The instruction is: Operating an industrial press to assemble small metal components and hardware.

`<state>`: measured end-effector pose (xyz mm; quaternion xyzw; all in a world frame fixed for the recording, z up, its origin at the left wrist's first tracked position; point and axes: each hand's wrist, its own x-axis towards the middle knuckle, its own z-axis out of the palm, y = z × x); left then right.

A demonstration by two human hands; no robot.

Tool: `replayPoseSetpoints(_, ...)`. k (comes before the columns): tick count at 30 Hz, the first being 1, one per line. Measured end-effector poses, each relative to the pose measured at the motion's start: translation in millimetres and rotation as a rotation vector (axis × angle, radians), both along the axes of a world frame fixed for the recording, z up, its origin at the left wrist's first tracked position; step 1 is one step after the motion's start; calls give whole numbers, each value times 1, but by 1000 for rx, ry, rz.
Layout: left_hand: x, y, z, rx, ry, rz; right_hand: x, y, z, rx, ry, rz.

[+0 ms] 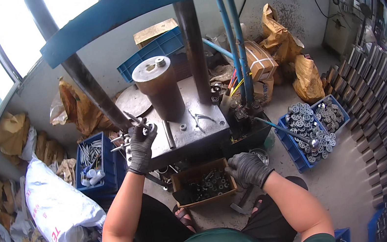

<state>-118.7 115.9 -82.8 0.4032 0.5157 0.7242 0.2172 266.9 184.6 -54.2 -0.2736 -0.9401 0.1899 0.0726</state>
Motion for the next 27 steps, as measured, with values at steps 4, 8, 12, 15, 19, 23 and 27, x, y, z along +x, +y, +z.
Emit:
replayPoseSetpoints(4, 39, 18, 119, 77, 134, -49, 6, 3, -9, -137, -71, 119)
replayPoseSetpoints(8, 15, 104, 183, 203, 315, 0, -2, -1, -13, -252, -80, 166)
replayPoseSetpoints(12, -27, 162, 202, 184, 275, -30, -12, -2, -5, -208, -112, 210)
replayPoseSetpoints(15, -26, 178, 206, 75, 242, 5, -7, -3, -3, -186, -125, 252)
replayPoseSetpoints(19, -23, 182, 197, 124, 169, -84, -3, -8, -3, -172, -134, 289)
replayPoseSetpoints(23, -14, 174, 203, 64, 187, -112, 5, -21, 4, -192, -89, 296)
replayPoseSetpoints(27, -15, 174, 203, 43, 184, -163, 10, -30, 25, -161, 102, 282)
